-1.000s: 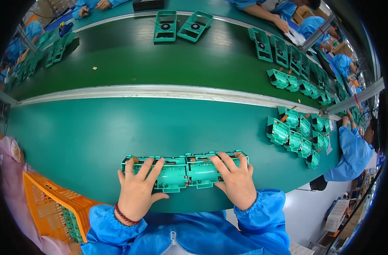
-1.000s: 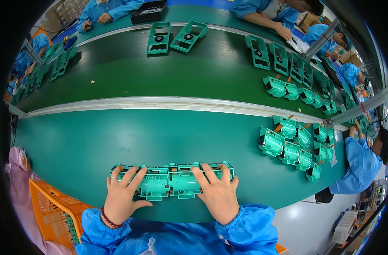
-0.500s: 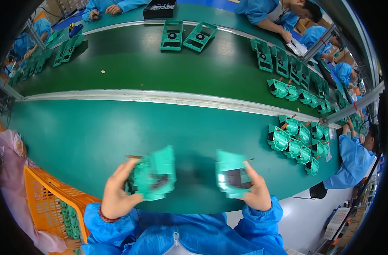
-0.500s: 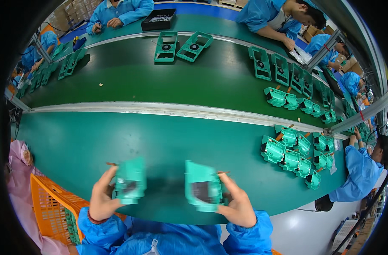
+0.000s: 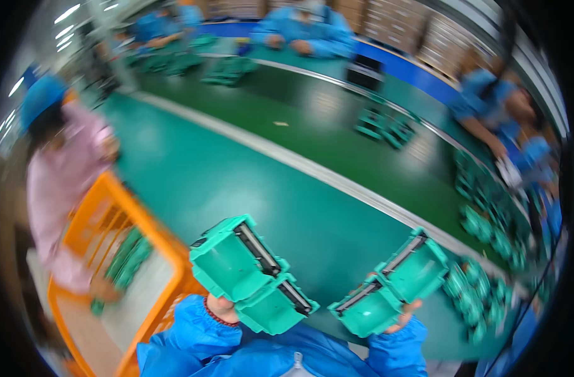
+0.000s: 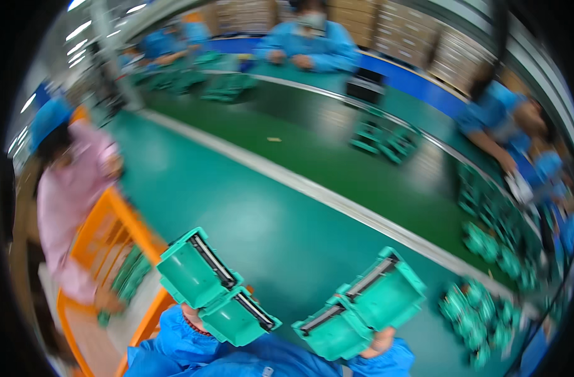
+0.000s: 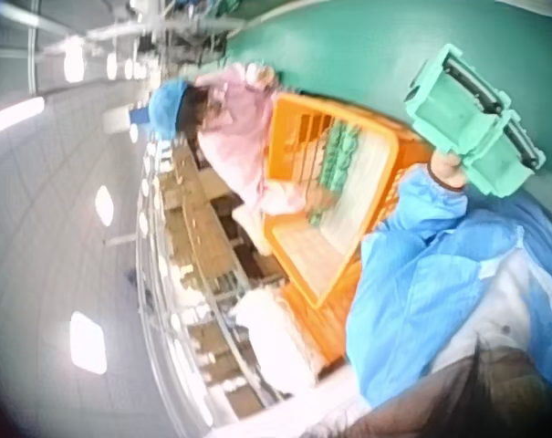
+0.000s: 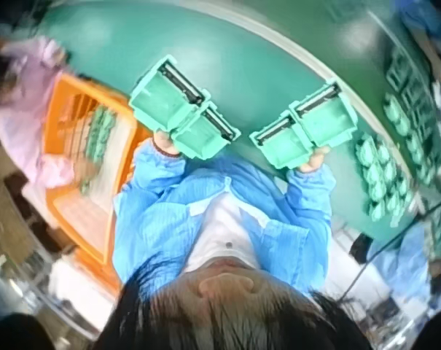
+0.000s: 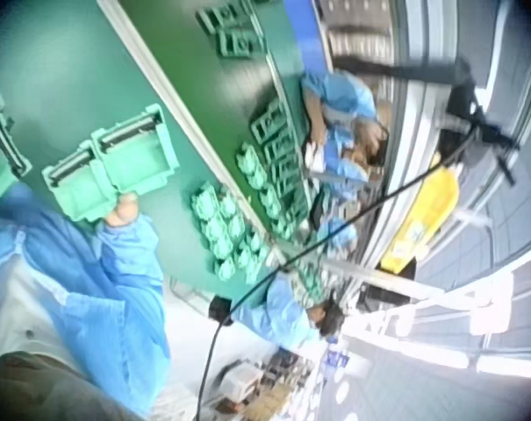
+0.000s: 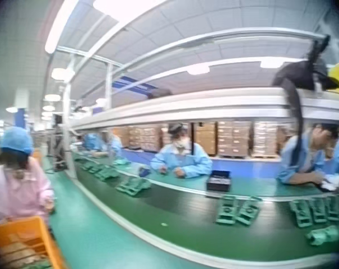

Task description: The person assembles green plastic electronic housing components by hand, taking them from an orange basket and fitting them together.

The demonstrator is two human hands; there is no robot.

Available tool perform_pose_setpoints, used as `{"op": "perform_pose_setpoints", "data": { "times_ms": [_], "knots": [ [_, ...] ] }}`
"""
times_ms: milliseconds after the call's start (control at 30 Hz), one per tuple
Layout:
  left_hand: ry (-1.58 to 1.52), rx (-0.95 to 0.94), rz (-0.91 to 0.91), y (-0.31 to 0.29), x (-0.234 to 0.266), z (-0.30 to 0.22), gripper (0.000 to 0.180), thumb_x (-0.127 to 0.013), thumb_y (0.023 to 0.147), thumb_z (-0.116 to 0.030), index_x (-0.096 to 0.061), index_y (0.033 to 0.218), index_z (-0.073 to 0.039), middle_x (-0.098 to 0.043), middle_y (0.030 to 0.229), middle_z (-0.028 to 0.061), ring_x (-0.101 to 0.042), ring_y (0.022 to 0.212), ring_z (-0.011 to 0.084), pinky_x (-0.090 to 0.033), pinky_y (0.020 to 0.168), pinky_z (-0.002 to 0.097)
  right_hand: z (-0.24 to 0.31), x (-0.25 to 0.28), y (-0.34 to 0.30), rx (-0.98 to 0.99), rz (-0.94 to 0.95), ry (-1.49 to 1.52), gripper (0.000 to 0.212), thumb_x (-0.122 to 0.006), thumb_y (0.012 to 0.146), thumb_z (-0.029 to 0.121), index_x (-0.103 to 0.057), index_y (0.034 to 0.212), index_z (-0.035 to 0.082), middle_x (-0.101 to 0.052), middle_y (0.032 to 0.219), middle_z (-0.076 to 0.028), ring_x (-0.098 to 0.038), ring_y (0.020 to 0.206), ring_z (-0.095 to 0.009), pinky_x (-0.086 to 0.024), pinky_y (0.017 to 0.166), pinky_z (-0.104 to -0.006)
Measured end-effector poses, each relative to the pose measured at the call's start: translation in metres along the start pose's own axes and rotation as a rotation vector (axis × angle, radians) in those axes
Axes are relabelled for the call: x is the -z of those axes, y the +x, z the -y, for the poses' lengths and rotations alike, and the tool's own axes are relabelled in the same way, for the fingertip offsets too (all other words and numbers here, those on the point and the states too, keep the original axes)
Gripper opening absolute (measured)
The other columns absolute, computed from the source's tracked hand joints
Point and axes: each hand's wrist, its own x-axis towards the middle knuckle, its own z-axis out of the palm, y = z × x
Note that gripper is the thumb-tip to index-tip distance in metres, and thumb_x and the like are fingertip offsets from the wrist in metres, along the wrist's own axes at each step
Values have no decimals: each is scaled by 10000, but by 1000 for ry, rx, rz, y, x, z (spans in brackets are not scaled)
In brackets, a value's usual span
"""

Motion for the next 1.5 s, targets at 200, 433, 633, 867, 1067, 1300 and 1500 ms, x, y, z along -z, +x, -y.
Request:
{"op": "perform_pose_setpoints", "data": {
  "times_ms": [200, 433, 633, 867, 1067, 1300, 1500],
  "knots": [
    [332, -309, -237, -99, -86, -97, 850, -792, 594, -219, -348, 1303, -70, -453, 1241, 149, -448, 1139, 266, -369, 953, 446, -2, -95, 69, -362, 309, -241, 790, -755, 643, 344, -367, 1264, 47, -489, 1178, -178, -504, 1069, -314, -433, 892, -497],
    [2087, -302, -1226, -278, -120, -212, 606, -735, 593, -47, -498, 1150, -31, -556, 1103, 112, -522, 1030, 227, -397, 886, 320, -131, -259, 119, -448, 858, -837, 682, -674, 596, -45, -421, 1227, 13, -526, 1126, -102, -507, 1044, -235, -414, 885, -362],
    [2228, 71, -1336, -406, -10, -250, 604, -777, 553, -145, -532, 1104, -104, -574, 992, 134, -521, 946, 331, -427, 821, 381, -324, -306, 112, 4, 1558, -1348, 675, -745, 610, 128, -445, 1212, 59, -516, 1142, -146, -459, 1009, -312, -343, 905, -370],
    [2068, 999, -1291, -474, 116, -238, 649, -766, 571, -277, -494, 1159, -231, -542, 1106, 46, -451, 1079, 336, -378, 850, 530, -462, -219, 100, -233, 1787, -1986, 733, -766, 599, 304, -422, 1240, 220, -478, 1204, -59, -362, 1107, -401, -383, 858, -548],
    [2074, 920, -1713, -511, 189, -246, 546, -675, 668, -298, -477, 1176, -272, -517, 1128, -5, -395, 1130, 349, -333, 799, 630, -492, -174, 118, -452, 1812, -1980, 734, -759, 606, 316, -419, 1248, 207, -461, 1233, -65, -330, 1125, -417, -345, 876, -562],
    [2144, 1173, -1936, -506, 247, -276, 326, -488, 814, -133, -510, 1135, -188, -509, 1127, 28, -378, 1157, 317, -275, 831, 666, -505, -170, 133, -592, 1737, -1919, 705, -751, 618, 314, -429, 1235, 200, -460, 1234, -84, -317, 1127, -425, -350, 876, -538],
    [1989, 1043, -1724, -534, 256, -292, 487, -627, 739, -202, -462, 1195, -249, -485, 1186, 4, -352, 1182, 326, -269, 876, 626, -509, -182, 128, -641, 1736, -1855, 721, -761, 609, 318, -427, 1238, 205, -462, 1231, -83, -322, 1124, -424, -352, 878, -531]
  ]
}}
